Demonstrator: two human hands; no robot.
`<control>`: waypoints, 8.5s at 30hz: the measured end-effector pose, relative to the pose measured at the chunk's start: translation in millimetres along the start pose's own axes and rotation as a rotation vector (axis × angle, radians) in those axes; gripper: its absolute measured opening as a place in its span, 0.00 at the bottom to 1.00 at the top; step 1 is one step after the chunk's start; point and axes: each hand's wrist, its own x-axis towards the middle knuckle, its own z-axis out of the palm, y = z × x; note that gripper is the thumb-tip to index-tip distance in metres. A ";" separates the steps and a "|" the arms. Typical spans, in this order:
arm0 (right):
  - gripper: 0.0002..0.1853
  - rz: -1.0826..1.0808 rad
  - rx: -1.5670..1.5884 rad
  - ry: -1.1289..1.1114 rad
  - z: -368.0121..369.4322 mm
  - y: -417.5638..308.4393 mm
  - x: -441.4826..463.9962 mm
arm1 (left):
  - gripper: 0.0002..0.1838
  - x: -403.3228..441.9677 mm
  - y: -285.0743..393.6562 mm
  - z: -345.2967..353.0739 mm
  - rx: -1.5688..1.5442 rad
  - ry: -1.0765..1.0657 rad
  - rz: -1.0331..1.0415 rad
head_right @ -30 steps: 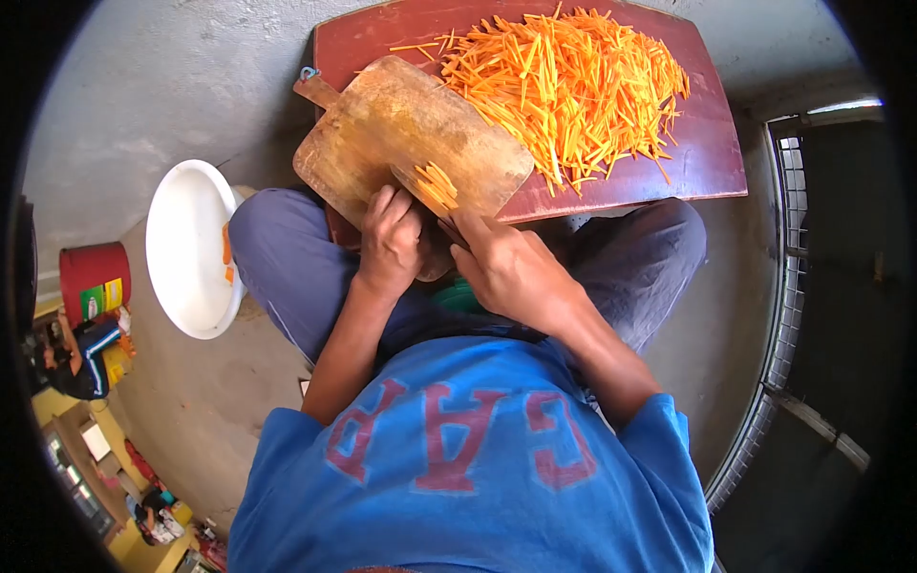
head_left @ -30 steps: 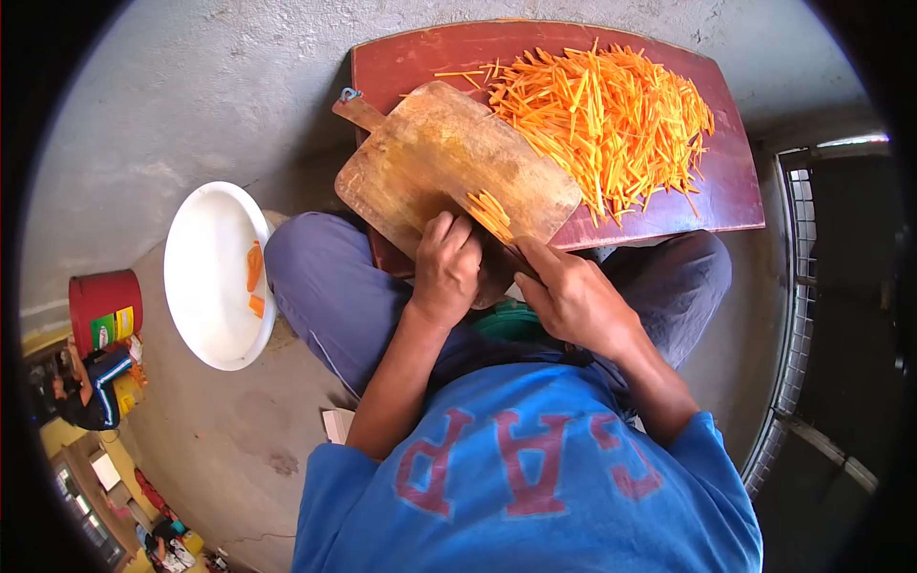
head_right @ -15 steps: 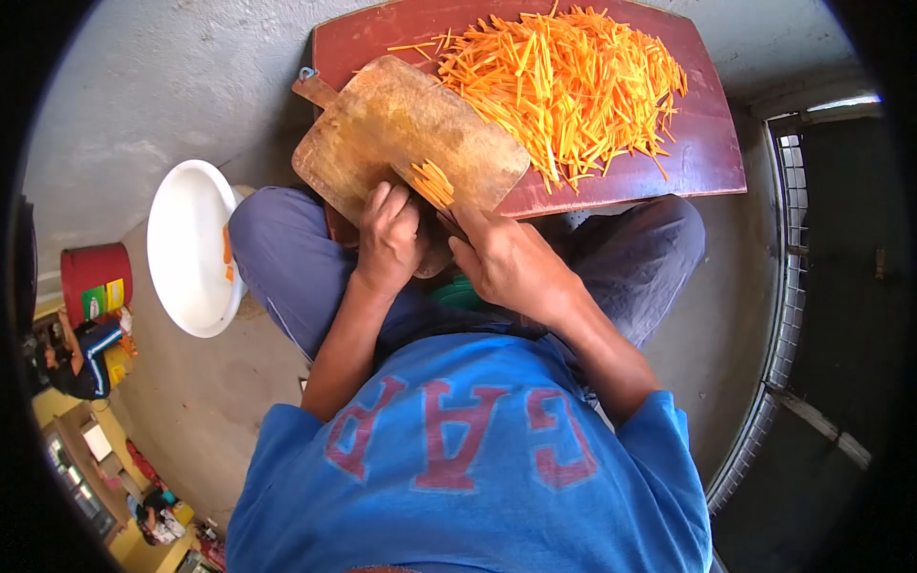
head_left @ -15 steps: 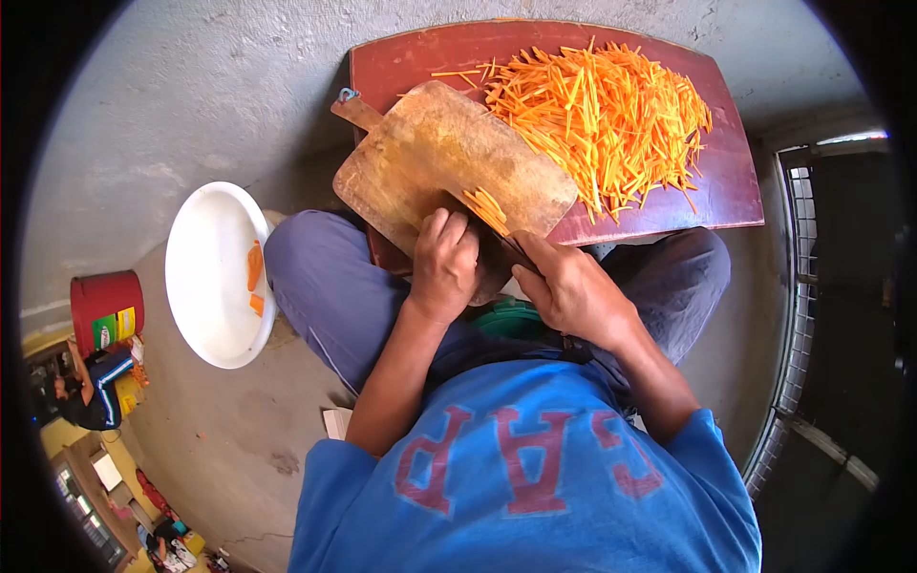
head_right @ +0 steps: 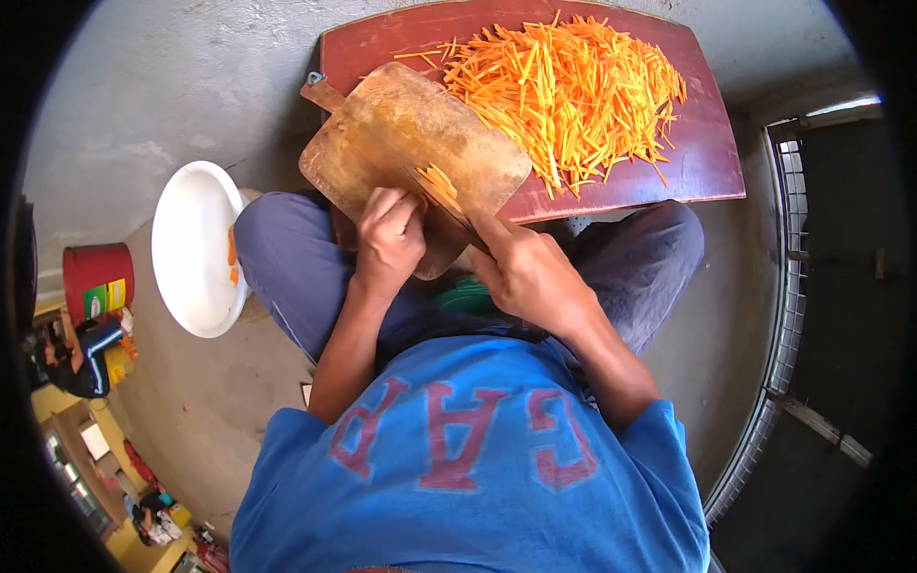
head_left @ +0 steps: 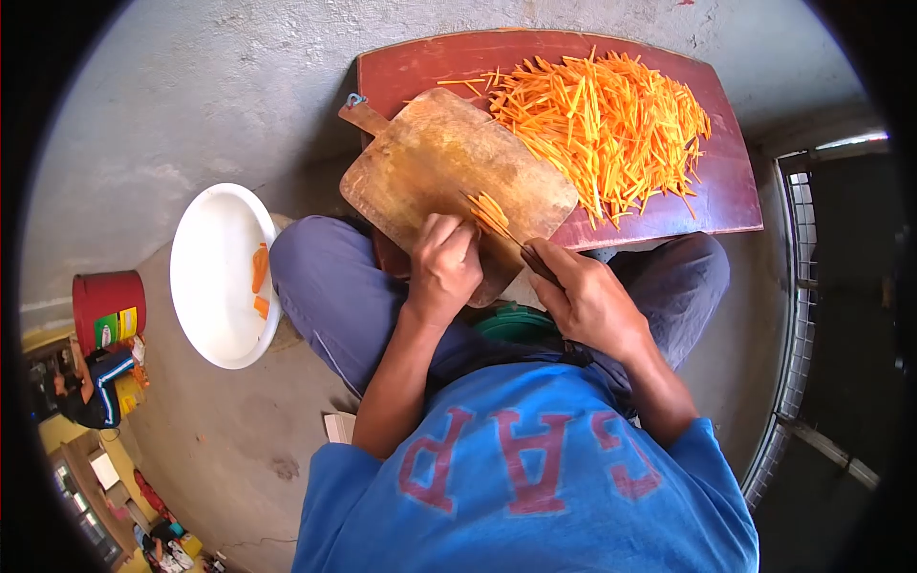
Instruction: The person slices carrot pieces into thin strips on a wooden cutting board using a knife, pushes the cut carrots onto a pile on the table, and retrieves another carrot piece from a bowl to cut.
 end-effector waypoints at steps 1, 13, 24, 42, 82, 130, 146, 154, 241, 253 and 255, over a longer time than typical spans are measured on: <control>0.19 0.030 -0.006 -0.032 -1.8 3.1 -2.3 | 0.05 2.5 -0.5 -4.1 0.022 0.086 0.012; 0.20 -0.032 -0.074 0.097 -52.7 82.8 52.2 | 0.13 4.0 -7.6 -19.4 0.351 -0.049 -0.138; 0.18 0.208 0.620 0.406 -122.0 120.6 79.4 | 0.20 75.3 -45.4 -44.6 0.491 -0.238 -0.259; 0.27 -0.212 -0.380 0.014 4.8 51.9 85.5 | 0.30 105.0 -89.2 -149.6 0.370 0.118 -0.377; 0.29 -0.150 -0.133 0.102 11.8 52.9 66.9 | 0.17 -8.4 -136.5 -268.1 -0.618 0.511 -0.847; 0.20 -0.037 -0.137 -0.107 -13.5 12.6 6.8 | 0.20 8.3 2.3 -4.1 0.189 -0.179 -0.038; 0.20 0.025 0.011 -0.150 -17.1 20.9 27.8 | 0.15 11.3 4.7 -8.3 0.213 -0.219 -0.019; 0.19 -0.027 -0.075 -0.157 -18.2 6.0 30.9 | 0.16 9.2 2.6 -10.1 0.126 -0.171 0.000; 0.19 -0.043 -0.077 -0.159 -2.2 1.0 21.2 | 0.05 -2.6 7.9 -8.4 0.157 -0.103 0.072; 0.16 -0.165 -0.107 -0.081 12.4 -0.8 33.0 | 0.04 -7.8 3.1 -7.6 0.141 -0.105 0.061; 0.18 -0.087 -0.110 -0.152 11.7 2.7 33.8 | 0.03 -9.4 3.7 -6.2 0.139 -0.094 0.068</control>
